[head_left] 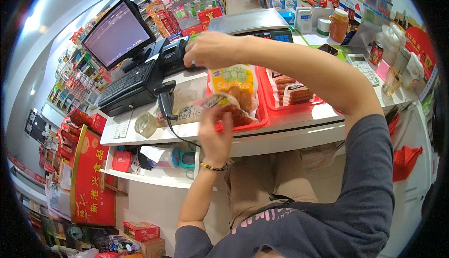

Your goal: The person tapes a package of snacks at the checkout counter, then carries it to a shelf and places it among other items. They pick up two red trays containing packaged sausages, return to the counter, scan the items with a barcode scanner, and write on a paper note.

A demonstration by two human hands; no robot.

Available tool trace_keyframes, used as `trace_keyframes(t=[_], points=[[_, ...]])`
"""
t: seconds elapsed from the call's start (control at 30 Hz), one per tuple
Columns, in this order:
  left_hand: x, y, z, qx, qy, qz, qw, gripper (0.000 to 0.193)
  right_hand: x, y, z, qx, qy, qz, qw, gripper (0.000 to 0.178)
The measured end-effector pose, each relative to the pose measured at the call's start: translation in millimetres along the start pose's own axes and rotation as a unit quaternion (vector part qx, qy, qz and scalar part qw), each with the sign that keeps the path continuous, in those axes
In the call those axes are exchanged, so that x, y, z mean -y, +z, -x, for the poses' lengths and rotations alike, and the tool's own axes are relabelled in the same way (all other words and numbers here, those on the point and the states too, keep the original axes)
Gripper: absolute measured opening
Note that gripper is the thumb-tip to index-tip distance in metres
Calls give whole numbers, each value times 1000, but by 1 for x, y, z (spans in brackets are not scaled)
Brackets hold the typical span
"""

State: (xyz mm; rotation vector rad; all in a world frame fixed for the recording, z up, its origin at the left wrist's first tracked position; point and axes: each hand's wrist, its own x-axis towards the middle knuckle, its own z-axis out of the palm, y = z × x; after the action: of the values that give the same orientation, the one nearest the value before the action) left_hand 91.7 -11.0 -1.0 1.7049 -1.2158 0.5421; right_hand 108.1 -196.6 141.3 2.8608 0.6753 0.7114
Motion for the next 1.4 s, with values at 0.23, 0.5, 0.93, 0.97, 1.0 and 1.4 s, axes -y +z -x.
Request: trace_keyframes(t=[0.23,0.5,0.93,0.97,1.0,1.4], points=[[34,-14,3,84,-133,85,984,60,9,-36,62,189,323,-272,886,50],[30,-4,-33,109,-163,364,911,46,67,19,134,51,314,-224,921,27],[58,-8,-24,91,-267,509,813,52,139,32,127,-196,259,-229,918,35],[61,-9,-25,93,-271,541,791,54,132,40,130,-171,279,-223,918,30],[61,-9,-27,112,-274,554,778,51,120,44,130,-145,282,-219,923,21],[61,-11,-46,197,-226,332,894,23,37,-63,195,-517,306,-74,796,13]])
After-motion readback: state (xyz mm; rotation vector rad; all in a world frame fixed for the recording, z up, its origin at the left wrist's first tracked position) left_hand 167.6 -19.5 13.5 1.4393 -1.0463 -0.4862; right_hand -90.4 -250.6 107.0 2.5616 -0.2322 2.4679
